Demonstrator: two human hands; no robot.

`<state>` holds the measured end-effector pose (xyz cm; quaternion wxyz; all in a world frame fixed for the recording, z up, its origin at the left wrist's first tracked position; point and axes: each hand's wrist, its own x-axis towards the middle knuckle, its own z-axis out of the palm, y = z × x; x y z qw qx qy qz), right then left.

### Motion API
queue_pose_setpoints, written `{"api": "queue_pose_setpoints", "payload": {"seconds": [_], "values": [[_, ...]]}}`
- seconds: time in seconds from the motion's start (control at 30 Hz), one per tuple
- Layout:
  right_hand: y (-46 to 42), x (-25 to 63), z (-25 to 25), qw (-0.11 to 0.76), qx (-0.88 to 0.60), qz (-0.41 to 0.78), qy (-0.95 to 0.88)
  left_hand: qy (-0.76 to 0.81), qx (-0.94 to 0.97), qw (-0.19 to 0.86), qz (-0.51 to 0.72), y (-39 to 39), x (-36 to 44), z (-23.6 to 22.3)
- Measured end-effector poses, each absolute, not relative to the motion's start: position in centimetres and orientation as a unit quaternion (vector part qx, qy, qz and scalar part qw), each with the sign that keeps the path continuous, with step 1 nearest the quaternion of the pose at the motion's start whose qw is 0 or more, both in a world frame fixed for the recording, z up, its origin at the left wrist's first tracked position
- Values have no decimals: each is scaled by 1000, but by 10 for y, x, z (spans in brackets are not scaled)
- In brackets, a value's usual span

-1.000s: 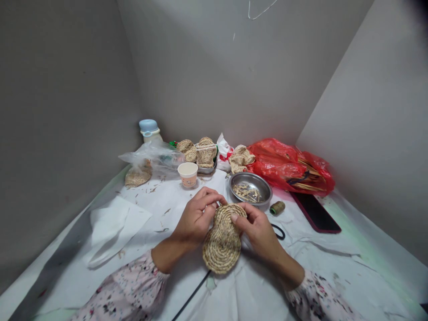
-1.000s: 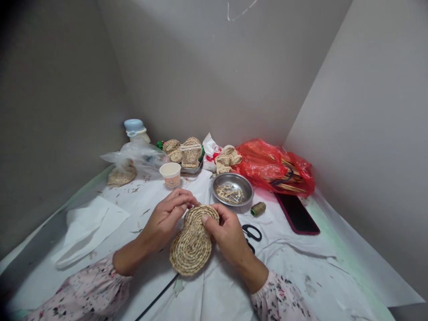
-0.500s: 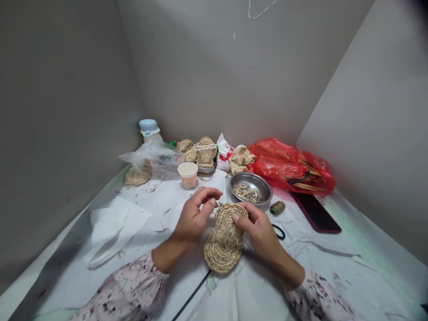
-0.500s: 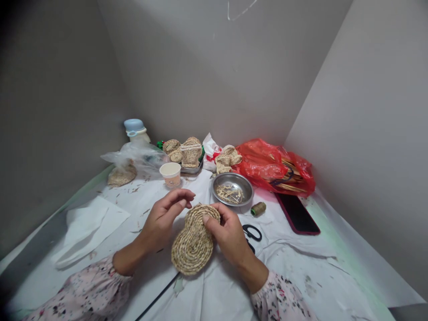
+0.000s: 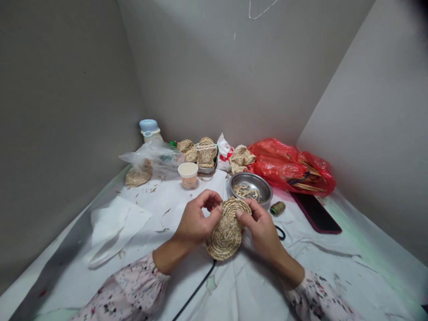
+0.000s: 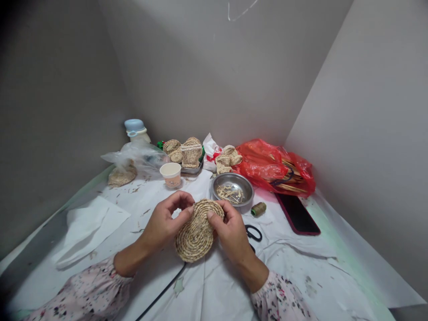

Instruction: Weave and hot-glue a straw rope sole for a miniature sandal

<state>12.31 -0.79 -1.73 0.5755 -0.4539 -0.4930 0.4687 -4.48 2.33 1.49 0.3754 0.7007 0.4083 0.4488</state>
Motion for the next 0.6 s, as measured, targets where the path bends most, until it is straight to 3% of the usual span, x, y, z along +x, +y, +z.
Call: {"api": "queue_pose_setpoints", "payload": {"seconds": [0.6], "values": [[-9, 122, -16, 557, -453, 480, -504, 396, 735, 336, 437, 23, -46, 18]]}}
